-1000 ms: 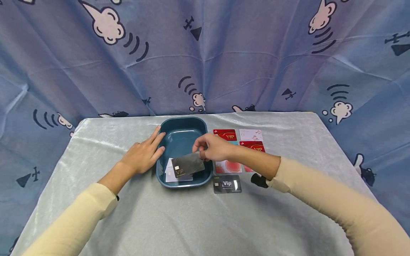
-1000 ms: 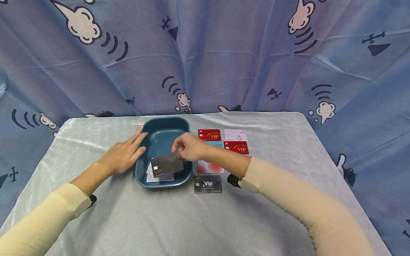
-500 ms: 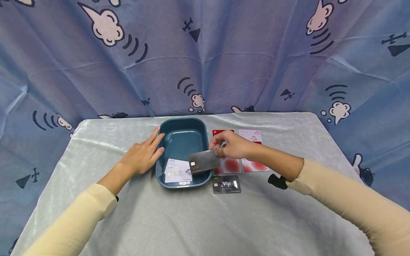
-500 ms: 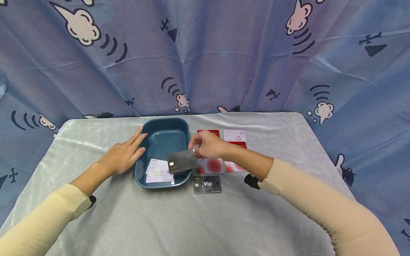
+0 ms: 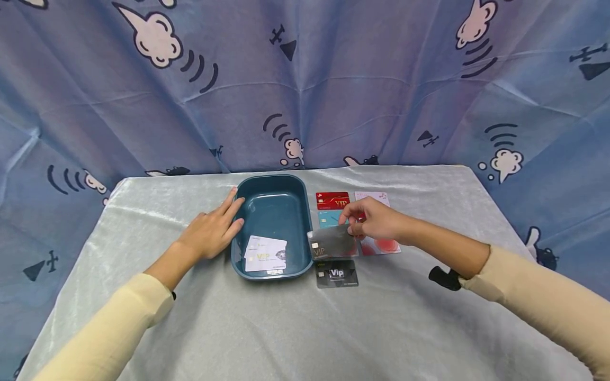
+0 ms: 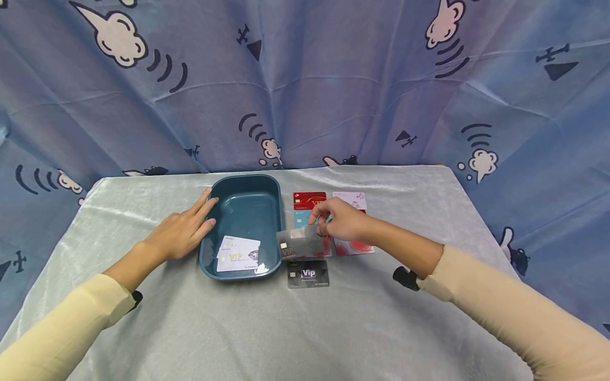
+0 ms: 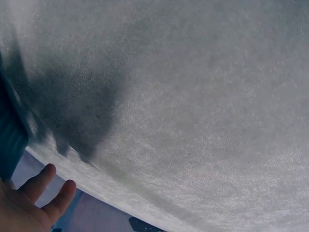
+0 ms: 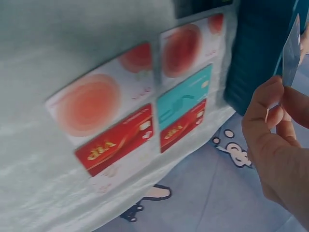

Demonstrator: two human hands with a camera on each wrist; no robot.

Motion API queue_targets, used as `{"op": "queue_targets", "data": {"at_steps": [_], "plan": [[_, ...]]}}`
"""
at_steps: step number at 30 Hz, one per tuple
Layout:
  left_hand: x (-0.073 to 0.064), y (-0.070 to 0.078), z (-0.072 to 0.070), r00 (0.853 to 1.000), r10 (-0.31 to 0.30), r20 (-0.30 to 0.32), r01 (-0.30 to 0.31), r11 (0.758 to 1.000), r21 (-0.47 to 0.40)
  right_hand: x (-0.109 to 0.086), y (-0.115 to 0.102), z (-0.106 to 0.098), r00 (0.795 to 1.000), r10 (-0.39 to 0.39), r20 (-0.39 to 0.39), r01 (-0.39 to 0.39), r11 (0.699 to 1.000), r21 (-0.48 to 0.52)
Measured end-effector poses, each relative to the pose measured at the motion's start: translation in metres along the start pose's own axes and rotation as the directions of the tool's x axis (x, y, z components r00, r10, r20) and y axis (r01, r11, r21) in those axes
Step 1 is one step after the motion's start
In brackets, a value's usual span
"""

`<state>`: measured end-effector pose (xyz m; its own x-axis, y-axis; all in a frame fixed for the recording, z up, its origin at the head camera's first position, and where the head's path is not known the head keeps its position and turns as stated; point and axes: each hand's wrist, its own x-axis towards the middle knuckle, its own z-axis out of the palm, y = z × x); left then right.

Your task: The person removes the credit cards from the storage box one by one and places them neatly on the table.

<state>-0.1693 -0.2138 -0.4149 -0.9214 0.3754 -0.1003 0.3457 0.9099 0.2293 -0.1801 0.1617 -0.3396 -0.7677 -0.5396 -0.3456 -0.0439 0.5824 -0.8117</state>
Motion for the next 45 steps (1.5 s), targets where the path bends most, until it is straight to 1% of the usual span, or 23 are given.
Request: {"op": "queue_targets", "data": {"at_steps": [4,12,15,19,24,28,30,34,37,42,45], "plan": [[0.0,0.0,0.001,1.0,-0.002,-0.001,0.002,1.0,-0.003,-0.006,0.009,-0.003,1.0,0.03,0.002,-0.03,1.0,0.004],[0.001,0.0,0.002,1.0,-0.003,0.0,0.003,1.0,-0.001,-0.016,0.027,-0.005,0.999,0.05,-0.014,-0.051,0.997,-0.066],[0.001,0.0,0.002,1.0,-0.001,-0.003,0.001,1.0,-0.003,-0.02,0.034,-0.006,0.996,0.087,-0.02,-0.088,0.995,-0.039],[0.001,0.0,0.001,1.0,0.001,-0.006,-0.001,1.0,-0.002,-0.024,0.043,-0.008,0.993,0.114,-0.016,-0.114,0.993,0.008],[0.001,0.0,0.002,1.0,0.003,-0.006,-0.003,1.0,0.0,-0.026,0.057,-0.009,0.993,0.116,-0.014,-0.116,0.993,0.0],[0.0,-0.001,0.001,1.0,0.006,-0.011,-0.006,1.0,0.001,-0.03,0.066,-0.009,0.99,0.142,-0.022,-0.143,0.99,-0.006],[0.0,-0.001,0.001,1.0,0.006,-0.011,-0.006,1.0,0.001,-0.032,0.07,-0.008,0.988,0.152,-0.024,-0.152,0.988,-0.001],[0.0,0.0,0.001,1.0,0.003,-0.011,-0.003,1.0,-0.001,-0.037,0.078,-0.008,0.99,0.143,-0.007,-0.142,0.989,0.03],[0.0,0.0,0.001,1.0,0.0,-0.011,0.0,1.0,-0.004,-0.041,0.083,-0.01,0.991,0.134,-0.006,-0.134,0.99,0.032],[0.001,0.001,0.0,1.0,-0.001,-0.012,0.001,1.0,-0.007,-0.045,0.087,-0.014,0.988,0.149,-0.044,-0.149,0.989,0.001],[0.001,0.001,0.0,1.0,-0.002,-0.009,0.002,1.0,-0.004,-0.047,0.09,-0.016,0.987,0.157,-0.041,-0.157,0.988,-0.004]]}}
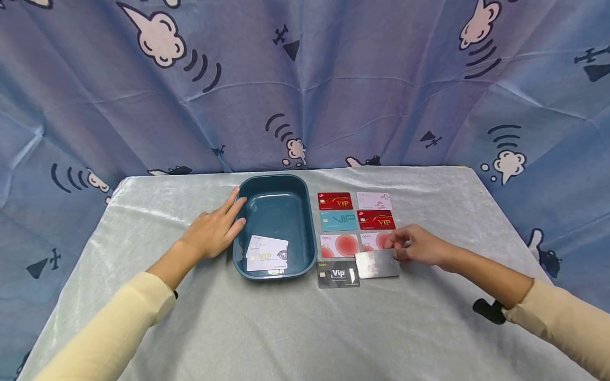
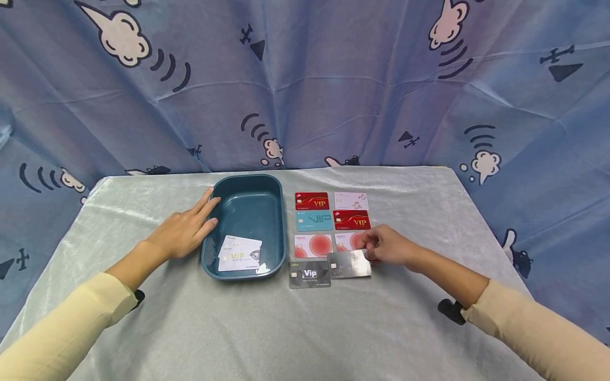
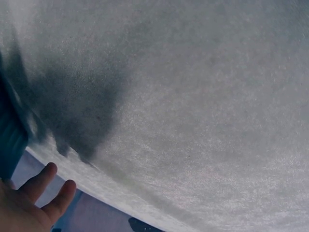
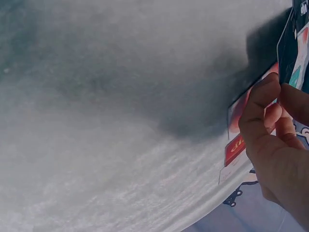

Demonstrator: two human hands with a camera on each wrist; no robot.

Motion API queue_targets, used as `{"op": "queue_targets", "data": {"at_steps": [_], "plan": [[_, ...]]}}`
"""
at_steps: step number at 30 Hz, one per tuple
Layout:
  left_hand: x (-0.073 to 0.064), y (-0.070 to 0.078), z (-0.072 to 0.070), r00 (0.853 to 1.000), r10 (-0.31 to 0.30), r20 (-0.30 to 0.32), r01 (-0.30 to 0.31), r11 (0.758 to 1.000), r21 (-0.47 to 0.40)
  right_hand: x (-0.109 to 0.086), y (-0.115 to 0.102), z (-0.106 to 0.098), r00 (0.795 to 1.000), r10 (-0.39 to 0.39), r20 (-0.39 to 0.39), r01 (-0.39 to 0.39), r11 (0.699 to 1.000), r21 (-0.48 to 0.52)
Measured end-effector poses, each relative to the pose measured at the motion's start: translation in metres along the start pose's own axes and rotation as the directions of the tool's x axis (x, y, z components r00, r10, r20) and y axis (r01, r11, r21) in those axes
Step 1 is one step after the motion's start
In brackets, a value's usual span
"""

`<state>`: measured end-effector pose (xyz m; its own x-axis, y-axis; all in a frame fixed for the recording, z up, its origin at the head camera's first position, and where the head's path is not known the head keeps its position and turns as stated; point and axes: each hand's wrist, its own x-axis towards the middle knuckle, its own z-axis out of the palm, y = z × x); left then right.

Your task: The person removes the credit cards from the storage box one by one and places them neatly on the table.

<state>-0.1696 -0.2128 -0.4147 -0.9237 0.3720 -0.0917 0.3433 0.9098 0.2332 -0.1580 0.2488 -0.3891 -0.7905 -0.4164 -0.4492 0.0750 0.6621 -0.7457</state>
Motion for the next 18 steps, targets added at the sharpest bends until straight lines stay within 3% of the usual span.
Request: {"op": "queue_targets", "data": {"at_steps": [18], "plan": [[0.0,-0.001,0.0,1.0,-0.003,0.0,0.003,1.0,-0.007,-0.003,0.013,-0.002,0.998,0.051,0.031,-0.052,0.999,0.011]]}}
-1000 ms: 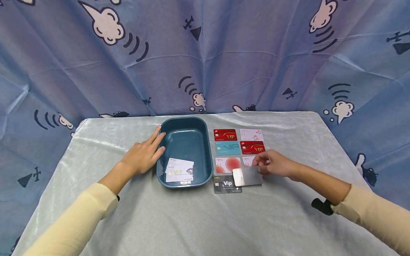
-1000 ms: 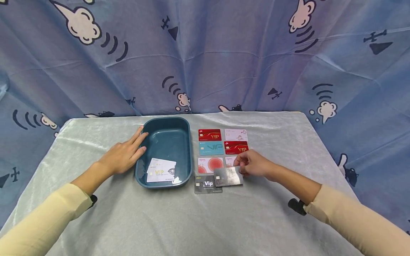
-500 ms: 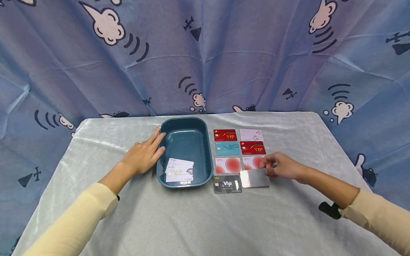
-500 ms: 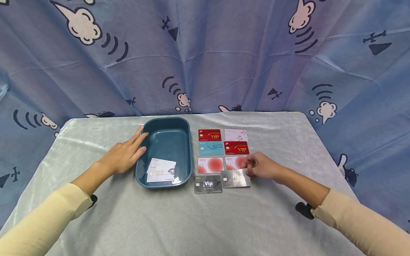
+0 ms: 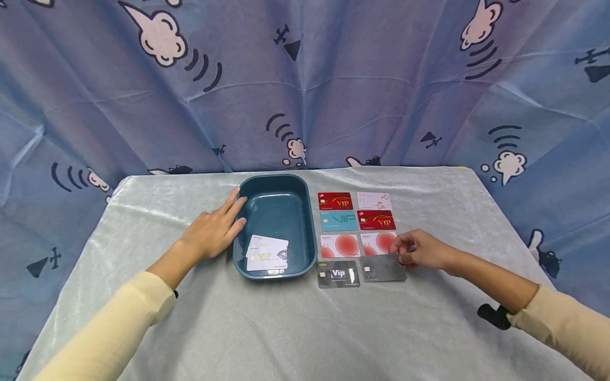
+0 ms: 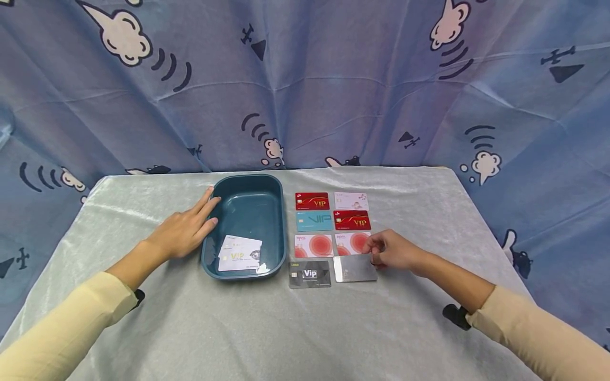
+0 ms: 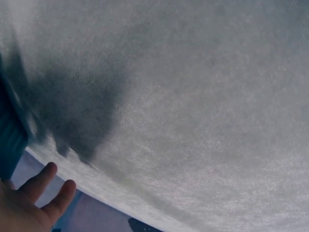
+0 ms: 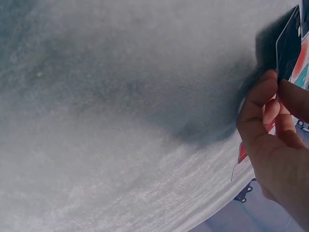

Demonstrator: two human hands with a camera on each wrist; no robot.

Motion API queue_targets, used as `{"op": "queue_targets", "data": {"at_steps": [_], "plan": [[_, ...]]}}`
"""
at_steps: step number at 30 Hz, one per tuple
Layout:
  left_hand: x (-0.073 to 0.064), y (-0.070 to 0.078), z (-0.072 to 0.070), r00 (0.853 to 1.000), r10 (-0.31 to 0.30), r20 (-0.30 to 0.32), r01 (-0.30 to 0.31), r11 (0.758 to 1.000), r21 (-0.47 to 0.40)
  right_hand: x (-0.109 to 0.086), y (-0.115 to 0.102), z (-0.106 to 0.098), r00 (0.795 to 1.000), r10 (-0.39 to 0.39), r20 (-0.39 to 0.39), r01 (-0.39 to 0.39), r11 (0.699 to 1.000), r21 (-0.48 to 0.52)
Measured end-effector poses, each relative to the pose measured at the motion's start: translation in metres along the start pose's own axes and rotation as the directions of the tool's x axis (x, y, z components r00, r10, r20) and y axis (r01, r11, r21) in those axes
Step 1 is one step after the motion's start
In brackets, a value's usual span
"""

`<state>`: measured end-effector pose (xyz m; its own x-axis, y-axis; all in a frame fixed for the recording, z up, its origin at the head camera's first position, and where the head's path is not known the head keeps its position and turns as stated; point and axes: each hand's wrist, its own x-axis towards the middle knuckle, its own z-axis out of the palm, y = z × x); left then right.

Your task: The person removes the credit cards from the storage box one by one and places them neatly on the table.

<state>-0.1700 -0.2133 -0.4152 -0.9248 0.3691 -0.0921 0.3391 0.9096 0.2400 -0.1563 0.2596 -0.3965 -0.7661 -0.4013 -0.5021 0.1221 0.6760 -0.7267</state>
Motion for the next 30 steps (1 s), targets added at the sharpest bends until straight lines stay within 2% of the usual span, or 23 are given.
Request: {"op": "queue_targets", "data": {"at_steps": [6,12,16,22,25,30], "plan": [[0.001,0.0,0.0,1.0,0.008,-0.004,-0.008,1.0,-0.002,0.001,0.0,0.0,1.0,0.007,0.005,-0.007,1.0,-0.021],[0.001,0.001,0.0,1.0,0.007,-0.003,-0.007,1.0,-0.003,0.002,-0.004,0.0,1.0,0.016,-0.022,-0.018,0.995,-0.1],[0.001,0.001,-0.001,1.0,0.004,0.0,-0.004,1.0,-0.001,0.006,-0.014,-0.001,0.998,-0.02,-0.063,0.01,0.988,-0.156],[0.0,0.0,-0.001,1.0,0.012,-0.008,-0.012,1.0,0.005,0.016,-0.046,0.0,0.978,-0.148,-0.146,0.116,0.971,-0.207],[0.0,0.0,0.0,1.0,0.022,-0.018,-0.022,1.0,0.008,0.022,-0.064,0.005,0.97,-0.187,-0.156,0.161,0.973,-0.167],[-0.001,-0.002,0.001,0.999,0.028,-0.027,-0.027,1.0,0.005,0.035,-0.091,0.018,0.963,-0.232,-0.138,0.23,0.973,-0.028]]}}
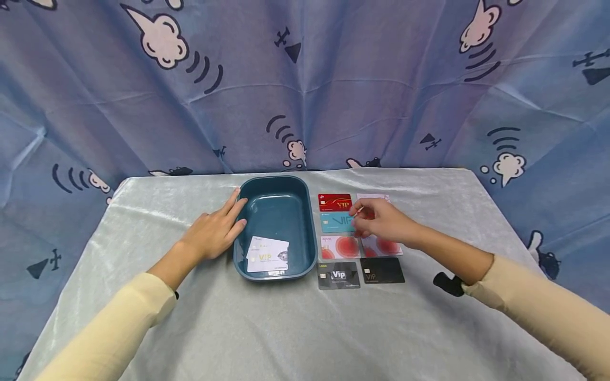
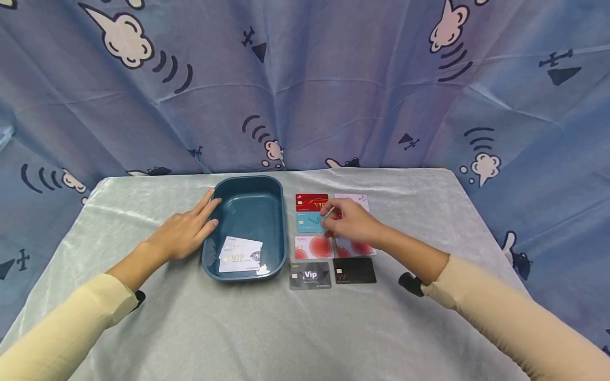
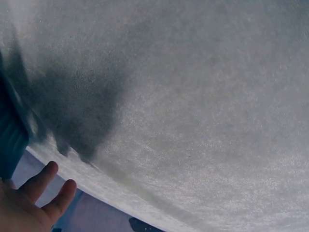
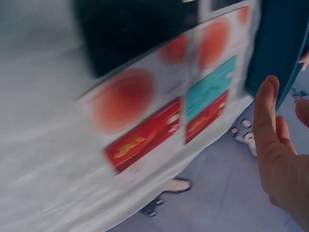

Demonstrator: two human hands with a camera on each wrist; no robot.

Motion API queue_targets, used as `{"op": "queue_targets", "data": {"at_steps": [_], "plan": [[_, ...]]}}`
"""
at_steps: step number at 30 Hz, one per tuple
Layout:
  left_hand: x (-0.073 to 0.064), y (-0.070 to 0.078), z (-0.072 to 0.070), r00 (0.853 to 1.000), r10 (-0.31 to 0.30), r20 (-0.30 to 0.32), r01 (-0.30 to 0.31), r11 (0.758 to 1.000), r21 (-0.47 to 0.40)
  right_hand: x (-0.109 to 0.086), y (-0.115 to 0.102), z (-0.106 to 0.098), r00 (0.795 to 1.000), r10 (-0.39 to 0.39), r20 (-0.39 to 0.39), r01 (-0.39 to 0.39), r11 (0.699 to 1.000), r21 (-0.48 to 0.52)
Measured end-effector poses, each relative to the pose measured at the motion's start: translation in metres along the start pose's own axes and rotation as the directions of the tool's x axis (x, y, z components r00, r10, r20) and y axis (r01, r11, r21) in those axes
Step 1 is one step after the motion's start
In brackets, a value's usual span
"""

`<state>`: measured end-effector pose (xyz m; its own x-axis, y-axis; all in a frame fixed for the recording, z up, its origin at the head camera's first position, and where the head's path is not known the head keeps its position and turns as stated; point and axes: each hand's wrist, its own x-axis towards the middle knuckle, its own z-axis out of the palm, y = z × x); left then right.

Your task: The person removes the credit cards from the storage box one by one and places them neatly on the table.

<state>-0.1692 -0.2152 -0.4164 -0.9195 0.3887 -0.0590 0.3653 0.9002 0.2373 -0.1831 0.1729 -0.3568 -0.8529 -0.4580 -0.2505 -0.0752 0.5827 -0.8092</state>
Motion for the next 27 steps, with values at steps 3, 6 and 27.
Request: {"op": "queue_targets", "data": {"at_steps": [3,6,27], "plan": [[0.0,0.0,0.001,1.0,0.002,-0.003,-0.002,1.0,-0.003,0.008,-0.013,0.009,1.0,-0.022,0.003,0.022,0.998,0.055],[0.0,0.0,0.0,1.0,0.003,-0.006,-0.003,1.0,-0.004,0.014,-0.024,0.018,0.999,-0.05,0.012,0.049,0.994,0.097],[0.001,0.0,0.001,1.0,-0.002,0.003,0.002,1.0,-0.01,0.046,-0.065,0.063,0.965,0.047,0.257,-0.065,0.996,0.061]]}}
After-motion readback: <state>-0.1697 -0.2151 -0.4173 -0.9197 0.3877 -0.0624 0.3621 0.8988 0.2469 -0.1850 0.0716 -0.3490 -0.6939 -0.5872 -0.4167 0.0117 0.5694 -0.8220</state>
